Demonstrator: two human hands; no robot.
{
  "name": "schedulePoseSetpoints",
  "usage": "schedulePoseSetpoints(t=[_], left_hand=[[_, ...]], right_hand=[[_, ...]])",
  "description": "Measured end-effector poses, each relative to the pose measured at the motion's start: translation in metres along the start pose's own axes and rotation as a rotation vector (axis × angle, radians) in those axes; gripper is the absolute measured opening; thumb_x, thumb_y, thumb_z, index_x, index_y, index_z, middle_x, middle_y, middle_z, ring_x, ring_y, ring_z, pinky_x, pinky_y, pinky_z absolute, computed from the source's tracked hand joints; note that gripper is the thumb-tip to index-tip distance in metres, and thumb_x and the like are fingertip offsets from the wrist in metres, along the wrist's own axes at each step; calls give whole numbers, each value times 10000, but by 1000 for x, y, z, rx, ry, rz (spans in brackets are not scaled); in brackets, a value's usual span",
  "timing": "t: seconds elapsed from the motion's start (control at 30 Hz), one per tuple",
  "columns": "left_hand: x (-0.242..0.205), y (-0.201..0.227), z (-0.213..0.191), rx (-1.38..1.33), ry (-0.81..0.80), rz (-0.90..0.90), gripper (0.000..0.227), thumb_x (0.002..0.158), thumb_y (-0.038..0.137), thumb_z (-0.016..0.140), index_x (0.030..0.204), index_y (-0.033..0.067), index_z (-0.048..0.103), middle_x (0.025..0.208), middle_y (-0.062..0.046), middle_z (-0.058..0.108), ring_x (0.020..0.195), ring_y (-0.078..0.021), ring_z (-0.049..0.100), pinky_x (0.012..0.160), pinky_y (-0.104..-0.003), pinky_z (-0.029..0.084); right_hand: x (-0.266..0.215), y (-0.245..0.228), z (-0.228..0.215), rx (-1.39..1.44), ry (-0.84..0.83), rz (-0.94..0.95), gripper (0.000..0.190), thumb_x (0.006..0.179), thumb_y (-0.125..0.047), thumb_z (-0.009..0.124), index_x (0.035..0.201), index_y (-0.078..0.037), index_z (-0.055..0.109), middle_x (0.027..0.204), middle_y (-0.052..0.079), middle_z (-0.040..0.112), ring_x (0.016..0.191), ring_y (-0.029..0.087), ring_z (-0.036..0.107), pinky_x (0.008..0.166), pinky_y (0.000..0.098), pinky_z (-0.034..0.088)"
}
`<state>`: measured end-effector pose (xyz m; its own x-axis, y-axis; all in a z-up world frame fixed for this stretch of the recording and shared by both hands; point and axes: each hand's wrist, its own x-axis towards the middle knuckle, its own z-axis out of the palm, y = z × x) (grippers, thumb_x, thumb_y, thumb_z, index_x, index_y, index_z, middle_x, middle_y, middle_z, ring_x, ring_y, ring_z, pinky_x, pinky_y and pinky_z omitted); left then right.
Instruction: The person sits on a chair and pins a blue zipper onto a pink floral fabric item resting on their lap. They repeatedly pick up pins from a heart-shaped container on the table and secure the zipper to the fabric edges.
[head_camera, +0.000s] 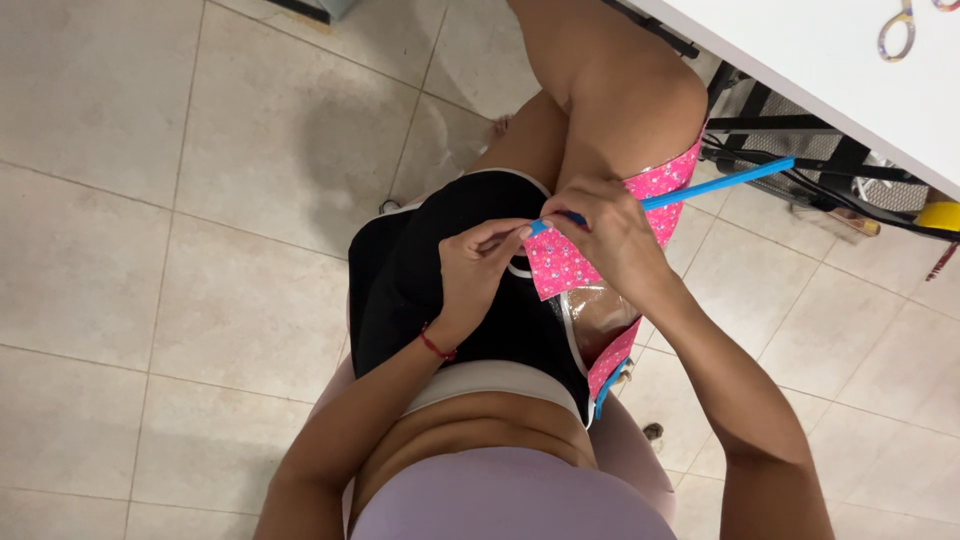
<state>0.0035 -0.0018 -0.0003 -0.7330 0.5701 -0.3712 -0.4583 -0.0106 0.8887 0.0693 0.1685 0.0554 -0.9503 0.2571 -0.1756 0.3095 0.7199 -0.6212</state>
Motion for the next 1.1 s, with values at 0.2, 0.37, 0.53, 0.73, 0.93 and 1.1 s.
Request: schedulePoseSetpoints(t=[0.2,0.37,0.53,0.73,0.93,1.1], left_hand=[[8,4,-3,100,-64,-107,196,894,111,781,1068,21,785,909,-179,778,770,-195,752,723,-342,636],[14,2,-9,239,-88,-168,179,891,170,794,1038,68,809,909,-165,787,804,-220,762,747,-348,630],[12,4,-7,399,-82,-163,208,883,273,812,1020,117,825,871,-134,798,808,-223,771,753,-352,620],[5,14,5,136,-14,-216,205,889,169,762,983,-10,793,836,-74,755,709,-122,651,696,-258,557],[8,7,3,154,7,-217,247,867,182,771,1009,-19,778,881,-102,769,751,-167,704,743,-266,581],[4,15,7,98,12,-260,256,879,155,753,1032,-49,773,939,-137,783,824,-191,715,786,-309,611]], right_hand=[[1,-1,-4,12,-22,-34,79,923,-94,726,987,-119,763,897,71,703,877,316,689,831,420,551],[-2,2,-6,77,21,-95,51,944,-118,680,960,-90,720,870,106,673,865,369,680,788,460,547],[-22,0,-30,-232,307,-252,210,1053,-256,565,1139,-102,679,996,88,637,915,315,594,858,390,462],[-110,59,-193,-615,965,84,229,990,190,860,1096,21,748,1076,161,741,991,343,662,917,418,459],[-137,113,-264,-987,671,311,272,994,-170,942,1239,-269,879,1015,-2,789,921,228,600,899,367,333],[-134,128,-265,-1256,567,341,310,894,-162,824,1104,-389,795,1035,-132,777,869,161,584,802,310,373]])
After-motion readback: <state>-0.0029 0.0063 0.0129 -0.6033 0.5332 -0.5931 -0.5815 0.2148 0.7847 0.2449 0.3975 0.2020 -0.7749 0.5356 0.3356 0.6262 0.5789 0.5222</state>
